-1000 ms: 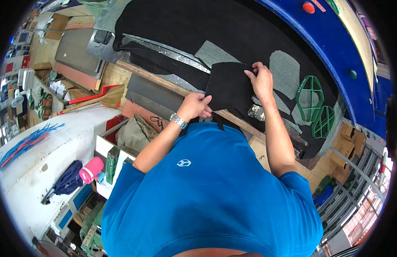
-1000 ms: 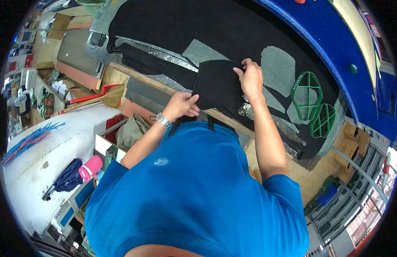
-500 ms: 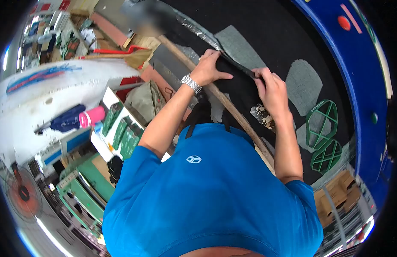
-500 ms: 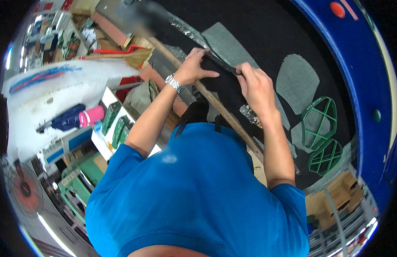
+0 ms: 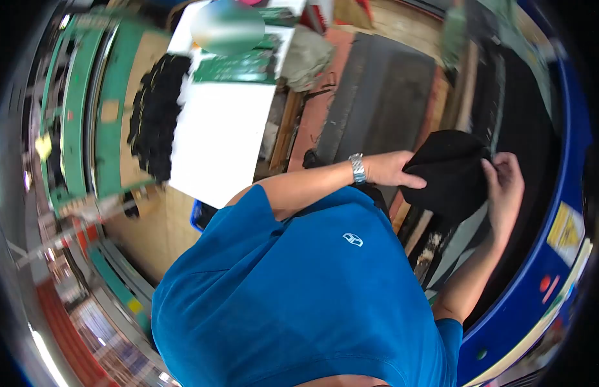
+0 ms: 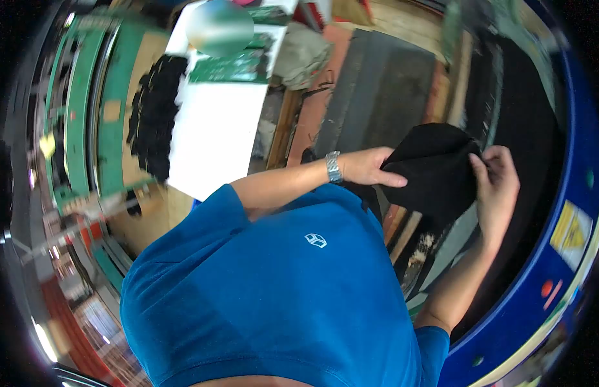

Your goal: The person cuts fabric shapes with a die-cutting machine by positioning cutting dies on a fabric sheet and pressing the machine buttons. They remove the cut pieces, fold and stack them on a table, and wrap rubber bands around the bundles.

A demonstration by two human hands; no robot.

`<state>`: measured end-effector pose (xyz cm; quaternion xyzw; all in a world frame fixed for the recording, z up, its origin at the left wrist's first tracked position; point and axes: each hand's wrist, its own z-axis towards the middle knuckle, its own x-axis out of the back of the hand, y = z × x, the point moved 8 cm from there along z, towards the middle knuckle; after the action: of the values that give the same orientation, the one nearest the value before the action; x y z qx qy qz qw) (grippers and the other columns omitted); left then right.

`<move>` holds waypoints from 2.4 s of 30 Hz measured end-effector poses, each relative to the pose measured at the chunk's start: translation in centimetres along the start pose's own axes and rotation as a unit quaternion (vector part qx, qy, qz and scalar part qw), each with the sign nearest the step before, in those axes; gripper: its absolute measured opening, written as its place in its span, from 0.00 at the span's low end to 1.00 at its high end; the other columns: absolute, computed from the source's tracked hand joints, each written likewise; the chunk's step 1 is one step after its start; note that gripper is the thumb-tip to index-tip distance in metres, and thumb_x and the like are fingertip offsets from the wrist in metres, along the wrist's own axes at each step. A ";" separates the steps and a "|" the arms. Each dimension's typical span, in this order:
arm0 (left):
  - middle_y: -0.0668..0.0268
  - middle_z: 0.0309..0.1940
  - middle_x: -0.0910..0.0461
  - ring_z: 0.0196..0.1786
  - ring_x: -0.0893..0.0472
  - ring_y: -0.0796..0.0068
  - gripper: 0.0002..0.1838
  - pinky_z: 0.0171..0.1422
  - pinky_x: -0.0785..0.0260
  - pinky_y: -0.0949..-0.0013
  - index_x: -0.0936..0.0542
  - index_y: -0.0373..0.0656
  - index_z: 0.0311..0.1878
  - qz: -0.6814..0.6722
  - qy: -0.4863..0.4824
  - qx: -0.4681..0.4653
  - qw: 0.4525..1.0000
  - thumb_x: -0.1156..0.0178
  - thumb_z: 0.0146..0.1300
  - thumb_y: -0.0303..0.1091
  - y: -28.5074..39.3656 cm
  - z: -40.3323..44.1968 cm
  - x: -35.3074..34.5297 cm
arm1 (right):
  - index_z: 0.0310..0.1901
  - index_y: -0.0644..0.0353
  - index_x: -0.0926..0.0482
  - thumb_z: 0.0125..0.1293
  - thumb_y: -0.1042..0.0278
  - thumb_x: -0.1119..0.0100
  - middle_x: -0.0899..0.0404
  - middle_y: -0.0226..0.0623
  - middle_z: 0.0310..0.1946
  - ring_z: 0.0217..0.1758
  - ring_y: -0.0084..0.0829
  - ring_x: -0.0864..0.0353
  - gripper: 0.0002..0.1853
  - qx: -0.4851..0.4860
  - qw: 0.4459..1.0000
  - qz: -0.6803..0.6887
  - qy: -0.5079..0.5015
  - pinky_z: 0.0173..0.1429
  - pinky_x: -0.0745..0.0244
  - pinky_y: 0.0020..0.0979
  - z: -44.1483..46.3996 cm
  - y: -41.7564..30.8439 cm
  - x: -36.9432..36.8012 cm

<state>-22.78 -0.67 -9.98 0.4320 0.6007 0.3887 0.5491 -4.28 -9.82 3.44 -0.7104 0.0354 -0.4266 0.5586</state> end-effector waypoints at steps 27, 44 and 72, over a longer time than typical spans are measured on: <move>0.53 0.58 0.20 0.60 0.17 0.52 0.18 0.61 0.18 0.48 0.31 0.38 0.66 -0.526 0.782 -0.148 0.299 0.46 0.77 0.30 -34.3 -60.3 13.1 | 0.51 0.65 0.17 0.66 0.57 0.30 0.12 0.48 0.45 0.50 0.43 0.12 0.20 0.074 0.790 -0.308 -0.525 0.56 0.20 0.39 -1.3 2.0 -52.2; 0.60 0.54 0.16 0.53 0.15 0.63 0.26 0.54 0.22 0.55 0.29 0.48 0.69 -0.125 0.395 0.411 0.812 0.40 0.74 0.48 -30.9 -44.9 23.7 | 0.38 0.64 0.17 0.64 0.62 0.30 0.15 0.51 0.35 0.42 0.52 0.15 0.12 -0.175 0.953 -0.217 -0.118 0.47 0.22 0.46 -17.3 4.2 -18.8; 0.62 0.50 0.15 0.51 0.13 0.71 0.16 0.50 0.21 0.70 0.22 0.38 0.61 0.256 0.083 0.131 0.954 0.43 0.78 0.37 0.4 21.3 1.0 | 0.70 0.56 0.28 0.41 0.67 0.18 0.39 0.52 0.75 0.75 0.53 0.33 0.48 -0.492 0.835 -0.193 0.154 0.76 0.33 0.47 -44.1 21.5 18.5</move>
<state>-1.57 0.26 -11.99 0.6055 0.5588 0.4688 0.3184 -11.83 -61.30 -3.29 -0.8090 0.1885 -0.5560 0.0292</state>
